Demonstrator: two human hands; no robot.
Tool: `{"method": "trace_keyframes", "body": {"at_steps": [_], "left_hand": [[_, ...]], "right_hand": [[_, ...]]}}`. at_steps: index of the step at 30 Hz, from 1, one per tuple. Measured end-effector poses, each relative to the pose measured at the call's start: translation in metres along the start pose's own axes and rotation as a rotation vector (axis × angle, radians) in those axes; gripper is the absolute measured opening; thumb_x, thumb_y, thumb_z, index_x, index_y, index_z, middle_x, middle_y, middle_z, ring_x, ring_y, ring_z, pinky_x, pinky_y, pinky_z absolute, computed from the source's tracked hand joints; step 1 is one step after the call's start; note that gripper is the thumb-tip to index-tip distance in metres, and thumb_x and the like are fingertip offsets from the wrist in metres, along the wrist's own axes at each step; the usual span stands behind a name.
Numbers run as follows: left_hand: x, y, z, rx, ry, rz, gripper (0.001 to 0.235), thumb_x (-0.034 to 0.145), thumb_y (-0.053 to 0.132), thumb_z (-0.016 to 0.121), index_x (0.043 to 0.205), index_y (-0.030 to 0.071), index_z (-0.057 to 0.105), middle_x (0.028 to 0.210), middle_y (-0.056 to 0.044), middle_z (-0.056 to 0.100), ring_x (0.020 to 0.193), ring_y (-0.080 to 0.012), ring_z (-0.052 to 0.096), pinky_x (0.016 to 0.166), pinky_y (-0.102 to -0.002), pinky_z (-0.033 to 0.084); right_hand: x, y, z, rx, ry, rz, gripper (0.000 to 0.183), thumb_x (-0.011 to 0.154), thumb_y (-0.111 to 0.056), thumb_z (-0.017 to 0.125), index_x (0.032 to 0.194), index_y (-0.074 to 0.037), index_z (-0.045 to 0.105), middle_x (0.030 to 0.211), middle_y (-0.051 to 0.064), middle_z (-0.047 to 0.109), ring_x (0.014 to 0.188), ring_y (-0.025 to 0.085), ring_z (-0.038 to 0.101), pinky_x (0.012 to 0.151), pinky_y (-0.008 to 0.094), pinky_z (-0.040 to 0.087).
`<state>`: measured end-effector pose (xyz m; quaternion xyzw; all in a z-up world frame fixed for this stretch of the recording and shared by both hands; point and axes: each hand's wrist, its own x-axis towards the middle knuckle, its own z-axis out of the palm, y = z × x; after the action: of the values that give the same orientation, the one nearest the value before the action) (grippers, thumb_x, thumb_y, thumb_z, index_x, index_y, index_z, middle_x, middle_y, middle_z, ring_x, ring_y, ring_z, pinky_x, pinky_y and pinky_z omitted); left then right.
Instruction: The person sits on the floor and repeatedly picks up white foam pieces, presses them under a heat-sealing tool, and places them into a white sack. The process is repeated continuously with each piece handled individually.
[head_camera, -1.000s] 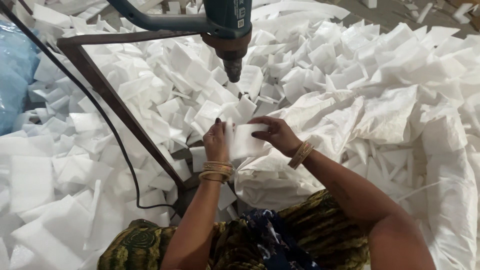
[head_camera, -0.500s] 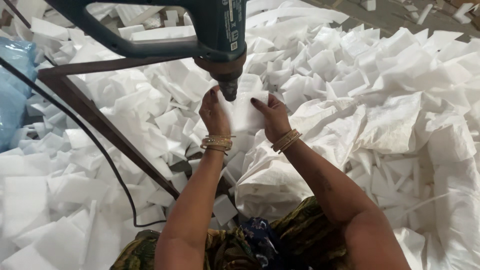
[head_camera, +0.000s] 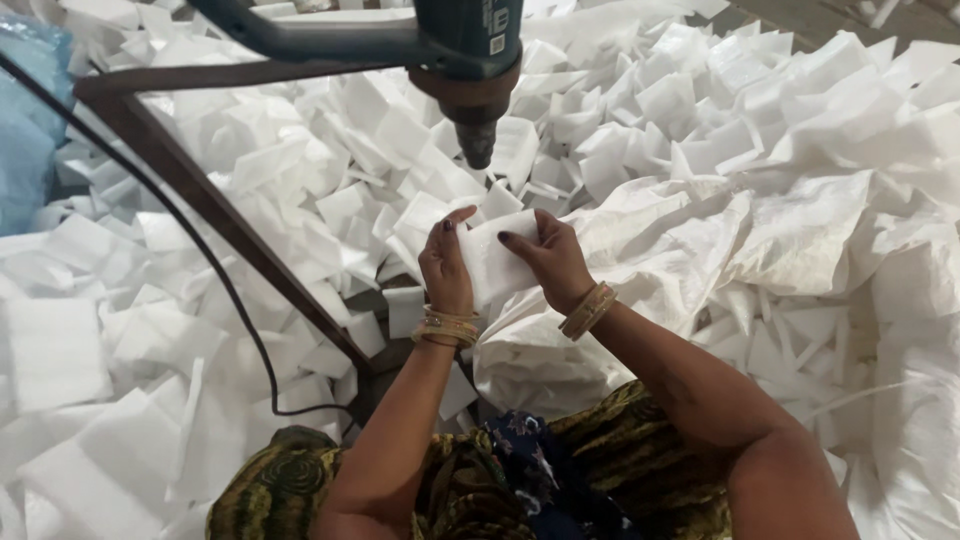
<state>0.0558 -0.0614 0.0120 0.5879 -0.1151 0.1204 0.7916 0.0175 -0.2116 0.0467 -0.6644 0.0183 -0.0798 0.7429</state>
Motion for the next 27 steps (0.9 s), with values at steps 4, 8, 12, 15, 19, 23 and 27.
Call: {"method": "trace_keyframes", "body": {"at_steps": [4,8,12,15,19,23,27], "left_hand": [[-0.023,0.012,-0.009,0.033,-0.017,0.091,0.042,0.114,0.026,0.038,0.118,0.0,0.072,0.1,-0.005,0.069,0.09,-0.0109,0.056,0.085,-0.027,0.047],[-0.039,0.018,-0.018,0.093,-0.01,0.118,0.043,0.115,0.025,0.037,0.119,0.0,0.072,0.104,-0.007,0.071,0.091,-0.0132,0.059,0.087,-0.028,0.048],[-0.052,0.019,-0.022,0.043,0.004,0.103,0.041,0.115,0.025,0.038,0.119,0.0,0.069,0.119,-0.009,0.074,0.098,-0.0179,0.064,0.093,-0.031,0.051],[-0.055,0.021,-0.027,0.113,0.012,0.159,0.039,0.115,0.026,0.04,0.13,0.0,0.065,0.129,-0.012,0.067,0.113,-0.0228,0.064,0.102,-0.034,0.049],[-0.04,0.021,-0.041,-0.253,0.127,-0.524,0.041,0.108,0.034,0.046,0.143,0.016,0.055,0.129,0.001,0.064,0.119,-0.0122,0.058,0.101,-0.032,0.047],[-0.039,0.017,-0.06,-0.652,-0.173,-0.662,0.044,0.106,0.031,0.056,0.138,0.002,0.059,0.117,-0.01,0.071,0.104,-0.0188,0.068,0.091,-0.035,0.056],[-0.045,0.013,-0.062,-0.651,-0.293,-0.498,0.04,0.105,0.017,0.064,0.141,-0.001,0.058,0.12,-0.01,0.069,0.102,-0.0151,0.067,0.088,-0.031,0.056]], "right_hand": [[-0.025,-0.001,0.001,-0.063,-0.054,-0.01,0.026,0.094,-0.01,0.073,0.114,0.004,0.064,0.099,0.006,0.074,0.085,0.008,0.068,0.075,0.026,0.058],[-0.042,-0.004,0.004,-0.132,-0.085,0.008,0.023,0.094,-0.01,0.072,0.111,0.003,0.063,0.098,0.006,0.074,0.085,0.008,0.069,0.075,0.026,0.059],[-0.056,-0.001,0.005,-0.138,-0.114,-0.008,0.021,0.095,-0.01,0.073,0.11,0.002,0.064,0.097,0.005,0.073,0.085,0.007,0.067,0.075,0.025,0.058],[-0.064,-0.001,0.003,-0.161,-0.138,-0.072,0.023,0.093,-0.009,0.074,0.112,-0.002,0.063,0.096,0.003,0.072,0.086,0.007,0.066,0.075,0.024,0.058],[-0.075,-0.005,-0.006,-0.562,-0.275,-0.514,0.027,0.086,-0.012,0.082,0.109,-0.009,0.068,0.106,0.006,0.07,0.098,0.015,0.068,0.079,0.027,0.062],[-0.081,-0.014,-0.007,-0.96,-0.456,-1.072,0.029,0.082,-0.016,0.084,0.109,-0.016,0.072,0.108,0.003,0.066,0.113,0.022,0.066,0.113,0.051,0.053],[-0.089,-0.031,-0.01,-0.989,-0.59,-1.102,0.048,0.074,-0.024,0.083,0.118,-0.013,0.071,0.118,0.012,0.065,0.122,0.03,0.06,0.112,0.052,0.049]]}}
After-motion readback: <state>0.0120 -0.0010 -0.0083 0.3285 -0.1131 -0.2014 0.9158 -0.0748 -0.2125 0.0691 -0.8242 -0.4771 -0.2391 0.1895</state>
